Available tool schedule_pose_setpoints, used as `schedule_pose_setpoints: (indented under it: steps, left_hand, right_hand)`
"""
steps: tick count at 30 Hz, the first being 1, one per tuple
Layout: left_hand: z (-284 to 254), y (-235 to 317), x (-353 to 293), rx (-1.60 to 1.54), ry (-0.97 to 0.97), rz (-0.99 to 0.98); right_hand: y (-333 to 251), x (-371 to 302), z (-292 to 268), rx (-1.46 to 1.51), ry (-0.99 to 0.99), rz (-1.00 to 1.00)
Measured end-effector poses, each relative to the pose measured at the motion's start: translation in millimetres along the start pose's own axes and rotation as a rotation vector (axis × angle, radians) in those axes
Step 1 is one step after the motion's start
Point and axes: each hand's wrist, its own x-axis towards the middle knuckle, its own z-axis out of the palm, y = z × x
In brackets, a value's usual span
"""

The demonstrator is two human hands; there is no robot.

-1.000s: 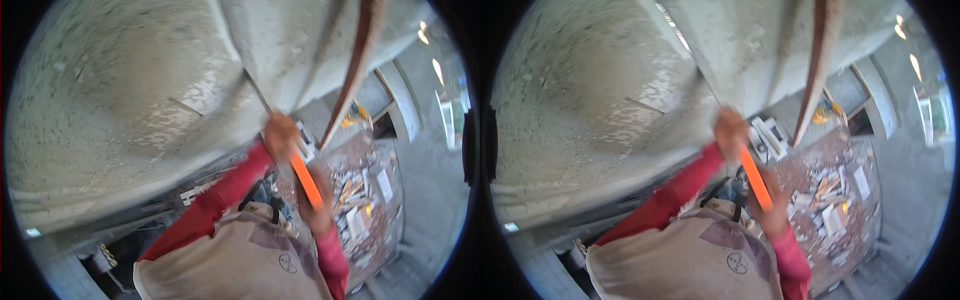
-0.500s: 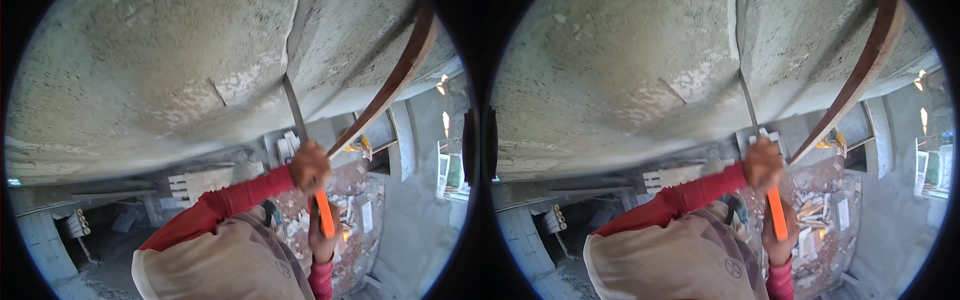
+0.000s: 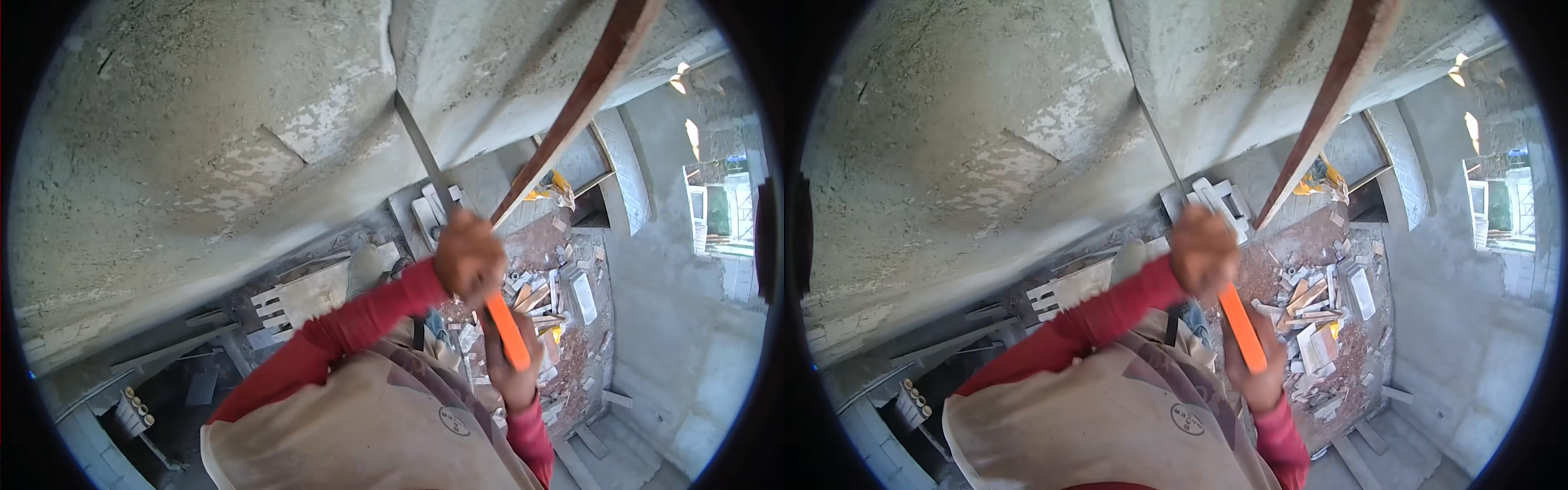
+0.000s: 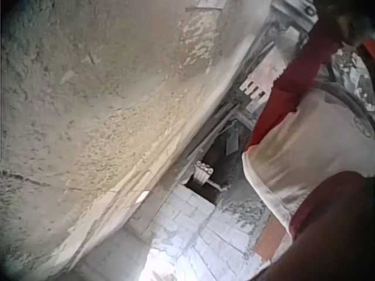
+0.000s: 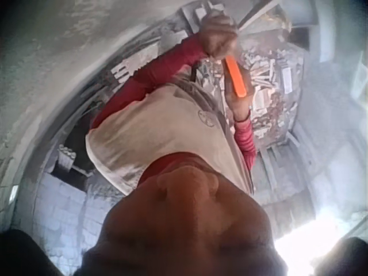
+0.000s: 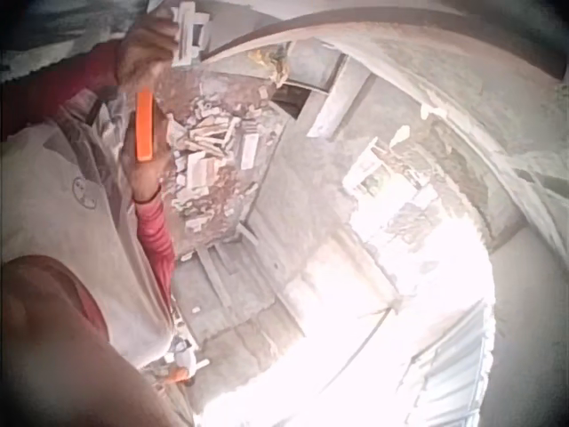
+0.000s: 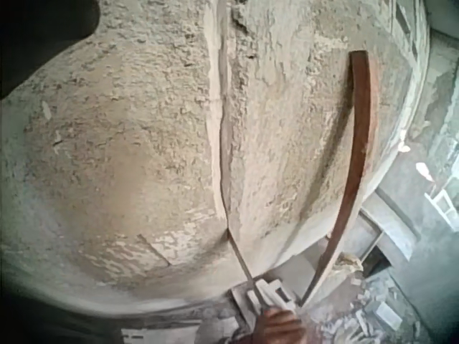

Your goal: The worker uses a hand saw to cut a vertical slot into a plastered masonry wall for utility installation.

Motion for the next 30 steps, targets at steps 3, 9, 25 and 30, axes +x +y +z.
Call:
schedule_pose_setpoints:
  steps: [3, 9, 25, 30]
  left_hand:
    - [-8.9, 5.2, -2.5, -0.122, -0.191, -0.069]
    - [-37.4, -133.5, 47.0, 0.051, -0.128, 0.017]
    - [-31.2, -121.1, 9.4, 0.142, -0.134, -0.087]
    - [-0.5, 2.6, -20.8, 0.010, -0.195, -0.092]
  right_hand:
    - [-14.1, -3.0, -10.2, 0.015, -0.043, 0.136]
    - [14.2, 113.1, 76.4, 0.211, 0.112, -0.024]
    - [17.2, 90.3, 81.1, 0.217, 0.082, -0.059]
    - [19.9, -11.2, 13.8, 0.149, 0.000, 0.129]
